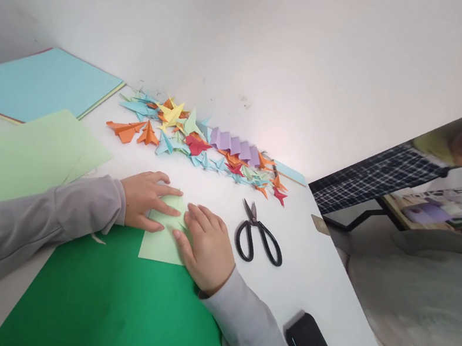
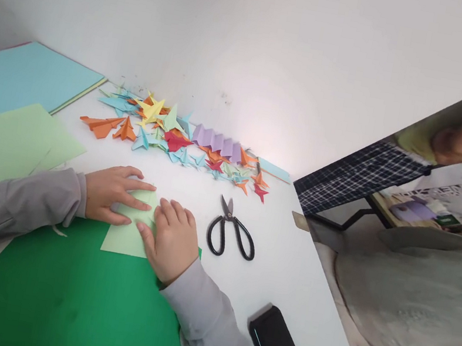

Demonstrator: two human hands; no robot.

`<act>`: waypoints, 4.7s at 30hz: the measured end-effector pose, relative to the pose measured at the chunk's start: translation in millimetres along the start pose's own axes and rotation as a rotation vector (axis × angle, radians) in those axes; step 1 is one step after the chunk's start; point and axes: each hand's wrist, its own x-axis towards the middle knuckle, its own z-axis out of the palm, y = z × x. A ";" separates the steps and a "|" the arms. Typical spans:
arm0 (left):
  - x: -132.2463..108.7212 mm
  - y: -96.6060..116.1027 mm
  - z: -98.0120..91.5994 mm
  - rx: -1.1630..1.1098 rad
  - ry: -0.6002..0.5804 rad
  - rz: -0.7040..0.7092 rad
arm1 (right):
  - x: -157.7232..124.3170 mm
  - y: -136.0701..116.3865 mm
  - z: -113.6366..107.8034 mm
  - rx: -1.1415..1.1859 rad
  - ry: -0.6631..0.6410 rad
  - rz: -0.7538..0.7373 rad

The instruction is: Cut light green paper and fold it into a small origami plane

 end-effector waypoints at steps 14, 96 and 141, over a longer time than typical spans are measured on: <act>0.2 -2.4 -1.1 0.008 -0.016 0.003 | -51.0 -10.8 -17.1 -0.016 0.061 0.004; -8.6 43.7 16.2 0.186 0.158 -0.134 | 55.7 12.9 23.9 0.009 -0.036 0.143; -2.5 43.5 13.4 0.159 0.112 -0.216 | 34.1 23.2 13.2 0.216 0.201 0.034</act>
